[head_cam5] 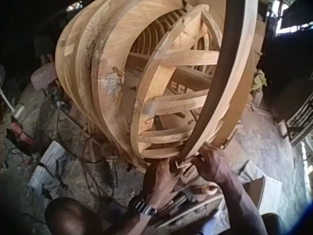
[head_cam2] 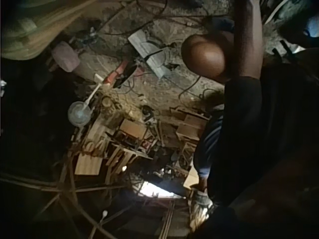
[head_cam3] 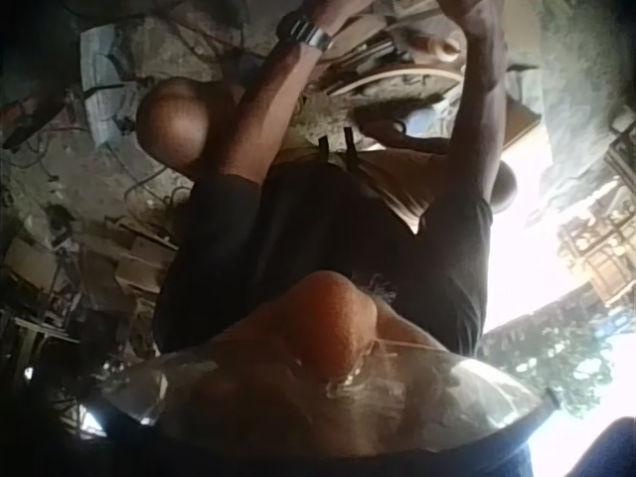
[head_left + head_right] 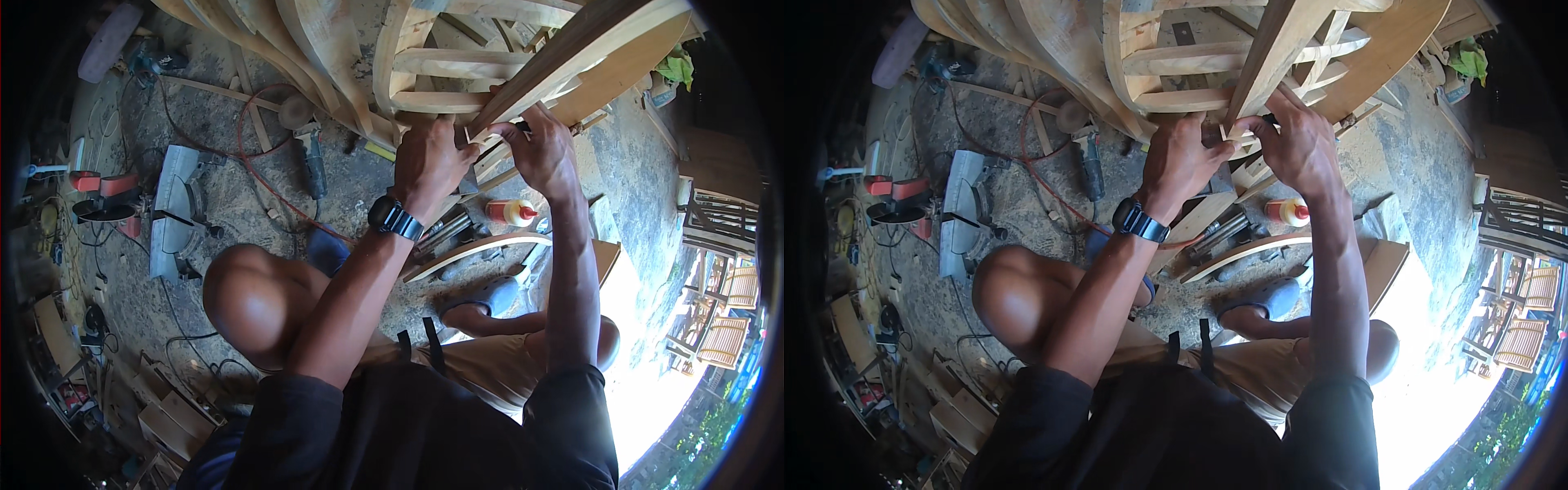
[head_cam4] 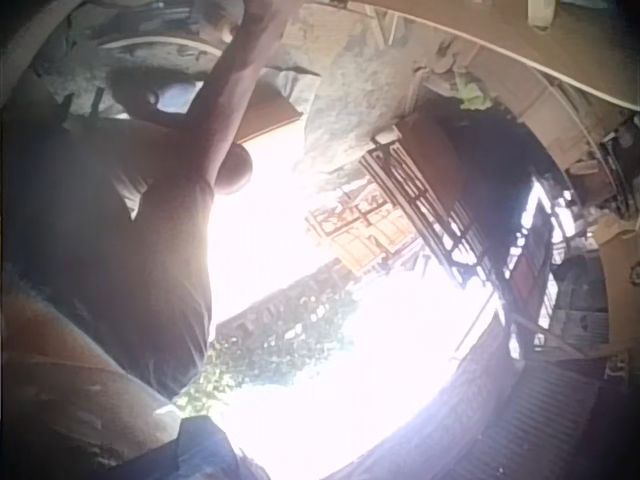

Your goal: The person aligns a wooden strip against a curved wooden frame, measures it with a square, and marks it with a pencil. Then, the person cuts the strip using a power miter saw.

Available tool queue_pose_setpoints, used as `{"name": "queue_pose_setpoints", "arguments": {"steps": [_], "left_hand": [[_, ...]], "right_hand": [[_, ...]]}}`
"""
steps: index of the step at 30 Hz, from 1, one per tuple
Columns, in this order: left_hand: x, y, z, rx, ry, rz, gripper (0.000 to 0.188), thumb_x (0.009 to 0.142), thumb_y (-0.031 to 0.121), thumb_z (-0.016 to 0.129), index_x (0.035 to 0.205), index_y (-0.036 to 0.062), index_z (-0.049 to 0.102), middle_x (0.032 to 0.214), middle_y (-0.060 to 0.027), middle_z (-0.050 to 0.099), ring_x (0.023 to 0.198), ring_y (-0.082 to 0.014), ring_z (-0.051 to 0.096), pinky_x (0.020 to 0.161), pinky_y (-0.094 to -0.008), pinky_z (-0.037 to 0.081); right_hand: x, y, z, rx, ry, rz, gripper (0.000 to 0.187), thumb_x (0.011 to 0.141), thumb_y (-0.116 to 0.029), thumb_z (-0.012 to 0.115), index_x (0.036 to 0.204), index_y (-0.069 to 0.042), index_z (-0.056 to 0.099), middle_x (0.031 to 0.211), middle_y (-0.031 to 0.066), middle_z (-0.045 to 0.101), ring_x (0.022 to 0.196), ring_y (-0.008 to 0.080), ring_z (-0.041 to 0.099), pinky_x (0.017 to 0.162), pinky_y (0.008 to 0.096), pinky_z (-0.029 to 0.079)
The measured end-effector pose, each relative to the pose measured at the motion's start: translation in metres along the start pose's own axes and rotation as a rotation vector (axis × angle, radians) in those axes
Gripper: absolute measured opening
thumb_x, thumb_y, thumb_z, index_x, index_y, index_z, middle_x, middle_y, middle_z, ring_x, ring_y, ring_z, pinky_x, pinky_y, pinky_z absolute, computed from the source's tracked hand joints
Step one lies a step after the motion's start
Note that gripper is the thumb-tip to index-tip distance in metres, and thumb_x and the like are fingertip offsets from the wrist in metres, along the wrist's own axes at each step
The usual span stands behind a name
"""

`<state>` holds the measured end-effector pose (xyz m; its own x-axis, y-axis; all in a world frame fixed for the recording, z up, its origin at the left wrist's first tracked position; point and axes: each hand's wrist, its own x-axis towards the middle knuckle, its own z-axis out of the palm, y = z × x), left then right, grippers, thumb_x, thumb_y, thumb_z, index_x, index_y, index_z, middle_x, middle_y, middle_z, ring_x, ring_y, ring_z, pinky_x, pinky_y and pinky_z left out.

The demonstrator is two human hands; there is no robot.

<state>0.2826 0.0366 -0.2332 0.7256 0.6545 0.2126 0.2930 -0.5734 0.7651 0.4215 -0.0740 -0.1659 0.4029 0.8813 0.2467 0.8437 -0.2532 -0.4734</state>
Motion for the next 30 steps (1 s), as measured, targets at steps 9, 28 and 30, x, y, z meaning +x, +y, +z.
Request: {"name": "queue_pose_setpoints", "arguments": {"steps": [9,28,30], "left_hand": [[-0.010,-0.005,-0.008,-0.111,-0.102,-0.112,0.057,0.080,0.028,0.086,0.125,0.0010,0.062,0.100,-0.0175,0.075,0.092,-0.0335,0.074,0.081,-0.0408,0.057],[-0.197,0.025,0.000,-0.362,-0.145,-0.195,0.041,0.091,0.028,0.079,0.116,0.0037,0.056,0.087,-0.0090,0.069,0.068,-0.0182,0.066,0.062,-0.0332,0.053],[-0.209,0.025,0.002,-0.371,-0.182,-0.162,0.041,0.092,0.029,0.078,0.116,0.0031,0.057,0.090,-0.0104,0.069,0.069,-0.0197,0.067,0.063,-0.0333,0.053]], "right_hand": [[-0.005,0.005,0.007,-0.010,0.064,-0.026,0.027,0.091,-0.025,0.073,0.116,-0.015,0.069,0.107,0.0114,0.072,0.094,0.0410,0.067,0.077,0.0482,0.054],[-0.006,0.006,0.012,-0.019,0.084,-0.011,0.031,0.092,-0.038,0.073,0.103,-0.009,0.068,0.089,0.0152,0.069,0.084,0.0418,0.065,0.070,0.0472,0.051],[-0.007,0.004,0.012,-0.036,0.088,-0.024,0.030,0.092,-0.035,0.074,0.103,-0.008,0.068,0.088,0.0149,0.069,0.081,0.0410,0.065,0.070,0.0464,0.051]]}}
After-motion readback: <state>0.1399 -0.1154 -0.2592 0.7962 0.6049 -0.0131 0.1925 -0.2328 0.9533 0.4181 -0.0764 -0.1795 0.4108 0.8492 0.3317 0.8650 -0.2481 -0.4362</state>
